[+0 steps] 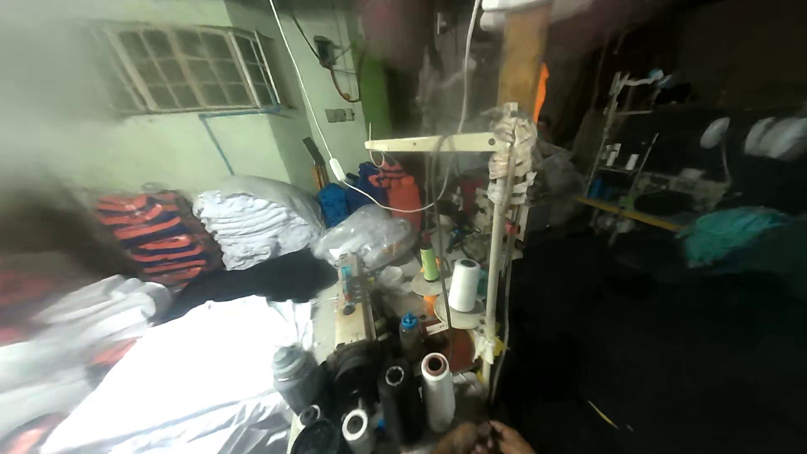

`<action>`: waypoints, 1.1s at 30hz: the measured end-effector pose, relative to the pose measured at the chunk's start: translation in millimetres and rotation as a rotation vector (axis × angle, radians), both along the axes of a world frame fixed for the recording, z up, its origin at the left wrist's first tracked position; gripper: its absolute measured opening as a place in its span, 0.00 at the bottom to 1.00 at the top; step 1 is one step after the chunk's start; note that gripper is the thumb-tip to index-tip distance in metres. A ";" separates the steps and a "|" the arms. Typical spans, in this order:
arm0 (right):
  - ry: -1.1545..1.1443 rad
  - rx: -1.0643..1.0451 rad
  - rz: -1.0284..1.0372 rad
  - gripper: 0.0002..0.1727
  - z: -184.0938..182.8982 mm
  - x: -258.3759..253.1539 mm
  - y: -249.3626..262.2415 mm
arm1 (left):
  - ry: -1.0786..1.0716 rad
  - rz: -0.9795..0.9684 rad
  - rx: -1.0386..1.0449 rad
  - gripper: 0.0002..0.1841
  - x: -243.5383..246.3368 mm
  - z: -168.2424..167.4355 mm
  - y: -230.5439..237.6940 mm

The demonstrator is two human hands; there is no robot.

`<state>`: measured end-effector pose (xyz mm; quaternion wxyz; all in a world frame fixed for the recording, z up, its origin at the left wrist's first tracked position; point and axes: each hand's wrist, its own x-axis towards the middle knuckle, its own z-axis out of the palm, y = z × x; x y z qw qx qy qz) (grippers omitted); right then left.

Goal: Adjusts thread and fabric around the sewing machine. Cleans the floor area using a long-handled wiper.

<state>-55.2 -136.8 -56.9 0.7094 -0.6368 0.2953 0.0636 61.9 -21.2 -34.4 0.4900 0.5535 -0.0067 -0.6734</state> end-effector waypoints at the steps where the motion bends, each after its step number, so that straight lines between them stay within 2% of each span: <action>1: -0.001 -0.055 0.014 0.19 -1.1 1.0 0.6 | -0.018 -0.011 0.012 0.23 1.1 1.9 -0.3; 5: 0.023 -0.389 0.085 0.16 6.4 -0.9 4.4 | -0.124 0.061 0.107 0.21 -2.7 7.7 1.6; 6: -0.004 -0.418 0.072 0.16 9.8 -3.3 3.5 | -0.174 0.081 0.118 0.20 -4.5 10.3 2.7; 10: -0.057 -0.195 -0.110 0.14 32.5 -12.4 11.3 | -0.340 0.098 0.078 0.17 -15.2 24.0 6.8; 12: -0.042 -0.185 -0.105 0.14 32.3 -15.5 14.8 | -0.504 0.009 0.074 0.14 -20.3 28.3 10.4; 16: 0.185 -0.625 0.207 0.20 40.4 -14.2 16.3 | -0.893 -0.310 0.103 0.18 -17.4 29.9 25.5; 18: 0.243 -0.753 0.267 0.21 56.4 -9.1 20.0 | -1.039 -0.444 0.184 0.20 -15.5 33.5 26.3; 20: 0.255 -0.814 0.259 0.21 70.2 -2.7 16.8 | -1.141 -0.537 0.288 0.21 -19.7 50.9 18.5; 22: 0.265 -0.859 0.246 0.22 81.9 4.1 11.0 | -1.194 -0.574 0.360 0.22 -22.8 70.3 9.1; 25: 0.315 -0.944 0.221 0.22 84.8 10.9 -1.2 | -1.223 -0.552 0.388 0.22 -22.0 81.3 -1.8; 33: 0.531 -0.944 0.152 0.24 57.5 7.7 -15.4 | -1.094 -0.540 0.543 0.23 -13.3 41.0 8.1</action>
